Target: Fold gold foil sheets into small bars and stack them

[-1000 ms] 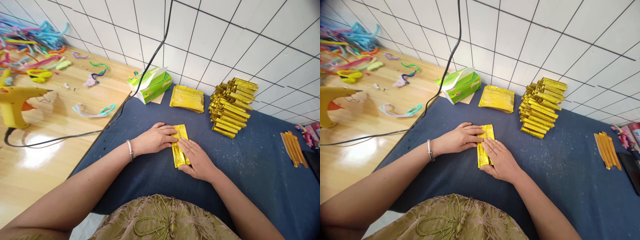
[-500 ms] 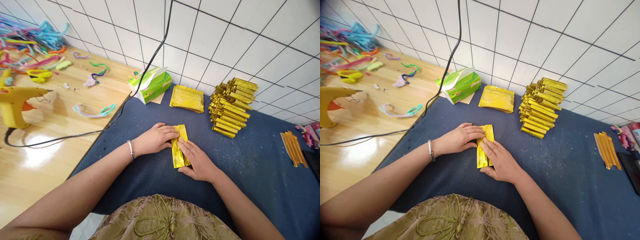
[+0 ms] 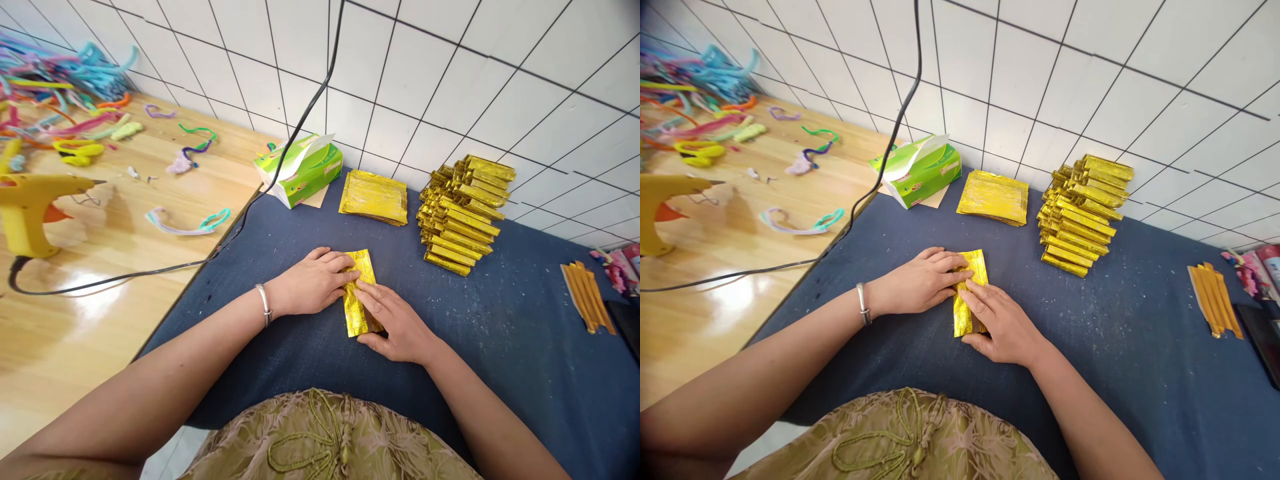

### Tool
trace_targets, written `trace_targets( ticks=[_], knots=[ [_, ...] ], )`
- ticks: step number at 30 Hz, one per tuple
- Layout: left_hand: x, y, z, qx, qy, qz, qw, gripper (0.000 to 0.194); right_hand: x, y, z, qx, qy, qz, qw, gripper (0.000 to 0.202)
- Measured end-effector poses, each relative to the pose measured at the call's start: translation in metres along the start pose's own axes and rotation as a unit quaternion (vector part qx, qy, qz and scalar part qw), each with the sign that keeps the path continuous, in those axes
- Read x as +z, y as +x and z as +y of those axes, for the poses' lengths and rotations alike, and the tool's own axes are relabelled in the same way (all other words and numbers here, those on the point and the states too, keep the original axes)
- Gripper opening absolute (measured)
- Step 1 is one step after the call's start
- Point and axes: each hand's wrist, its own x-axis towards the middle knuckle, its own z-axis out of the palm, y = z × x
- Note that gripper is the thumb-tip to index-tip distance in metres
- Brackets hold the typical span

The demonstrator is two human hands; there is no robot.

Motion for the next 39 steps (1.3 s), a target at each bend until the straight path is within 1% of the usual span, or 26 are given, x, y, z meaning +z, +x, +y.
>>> trace_targets(
  ticks=[3,5,8,10,12,15,18,21,26,39],
  knots=[
    [0.0,0.0,0.002,0.002,0.007,-0.002,1.0,0.042,0.0,0.0,0.001,0.019,-0.017,0.018,1.0,0.077],
    [0.001,-0.001,0.002,0.002,0.011,-0.005,1.0,0.043,0.0,-0.001,0.001,0.034,-0.029,0.025,0.999,0.081],
    [0.0,-0.001,0.002,0.0,0.013,-0.012,1.0,0.043,-0.001,-0.002,0.004,0.047,-0.038,0.018,0.998,0.089],
    [0.0,-0.002,0.002,-0.004,0.014,-0.016,1.0,0.044,-0.003,-0.004,0.007,0.048,-0.032,0.004,0.998,0.091],
    [0.001,-0.001,0.003,-0.013,0.016,-0.015,1.0,0.044,-0.005,-0.006,0.011,0.044,-0.012,-0.009,0.999,0.081],
    [0.002,-0.001,0.003,-0.021,0.02,-0.011,1.0,0.044,-0.008,-0.009,0.017,0.045,0.014,-0.017,0.999,0.057],
    [0.004,-0.001,0.003,-0.02,0.02,-0.006,1.0,0.045,-0.007,-0.009,0.021,0.047,0.005,-0.017,0.999,0.047],
    [0.004,-0.001,0.003,-0.018,0.018,-0.001,1.0,0.045,-0.005,-0.007,0.021,0.038,-0.02,-0.028,0.999,0.047],
    [0.005,-0.001,0.002,-0.017,0.014,0.002,1.0,0.046,-0.002,-0.004,0.02,0.033,-0.052,-0.038,0.997,0.056],
    [0.008,-0.002,0.001,0.003,0.031,-0.018,0.999,0.044,-0.003,0.0,0.017,0.071,-0.053,-0.048,0.995,0.055]
  ],
)
